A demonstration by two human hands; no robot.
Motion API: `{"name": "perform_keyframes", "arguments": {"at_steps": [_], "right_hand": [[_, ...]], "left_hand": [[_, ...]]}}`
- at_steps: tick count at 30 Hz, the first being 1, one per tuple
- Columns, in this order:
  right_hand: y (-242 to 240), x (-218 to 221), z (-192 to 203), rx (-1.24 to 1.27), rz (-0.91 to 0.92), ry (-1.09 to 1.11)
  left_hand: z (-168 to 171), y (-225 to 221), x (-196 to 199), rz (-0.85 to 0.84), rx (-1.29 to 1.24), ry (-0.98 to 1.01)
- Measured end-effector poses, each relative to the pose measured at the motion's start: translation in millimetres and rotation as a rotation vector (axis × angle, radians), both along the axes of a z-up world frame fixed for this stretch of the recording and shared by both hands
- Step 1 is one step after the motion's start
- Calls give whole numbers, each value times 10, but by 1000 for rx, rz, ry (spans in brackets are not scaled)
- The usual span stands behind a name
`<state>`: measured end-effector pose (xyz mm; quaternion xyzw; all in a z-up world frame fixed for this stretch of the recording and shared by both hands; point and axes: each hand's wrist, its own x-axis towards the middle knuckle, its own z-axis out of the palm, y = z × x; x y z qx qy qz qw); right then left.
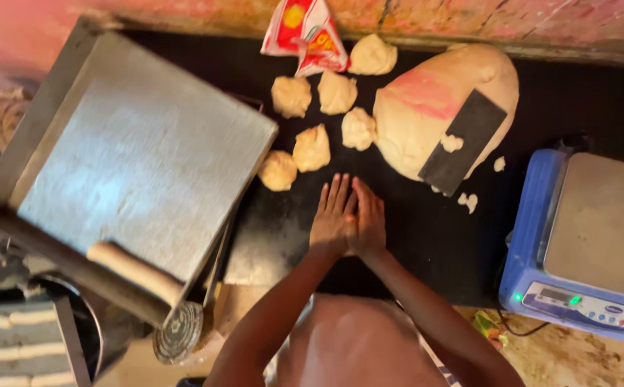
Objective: The person portions dough using a bench scraper and a scale, then rolls and shapes the pieces into long logs before placing them into a large rectangular metal tray.
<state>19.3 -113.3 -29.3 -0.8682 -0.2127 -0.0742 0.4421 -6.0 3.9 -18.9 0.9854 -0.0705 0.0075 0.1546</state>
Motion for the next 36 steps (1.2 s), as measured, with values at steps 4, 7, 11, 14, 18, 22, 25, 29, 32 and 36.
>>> {"name": "perform_keyframes", "arguments": {"at_steps": [4,7,11,14,18,22,25,29,32,36], "right_hand": [[46,159,14,-63,42,19],[73,242,77,-88,65,-15],[88,221,25,-105,-3,-61],[123,276,116,-73,-39,-56],[4,235,365,-297,-7,7],[-272,-117,613,-960,289,251],[-544,-769,612,-513,197,-305],[-640,-1313,446,-619,125,-191],[-626,-1443,342,-610,94,-175],[-593,-1471,254,-666,84,-180]], "left_hand": [[13,82,82,-14,-42,-8],[148,112,332,-49,50,120],[356,164,333,-45,102,110],[448,120,374,-73,130,492],[327,167,269,-139,16,38],[552,352,39,-315,8,345],[697,355,-513,-289,-336,200],[553,164,-1153,-272,-114,-142],[385,41,-1307,-233,-14,-103],[204,33,-1367,-211,2,-73]]}}
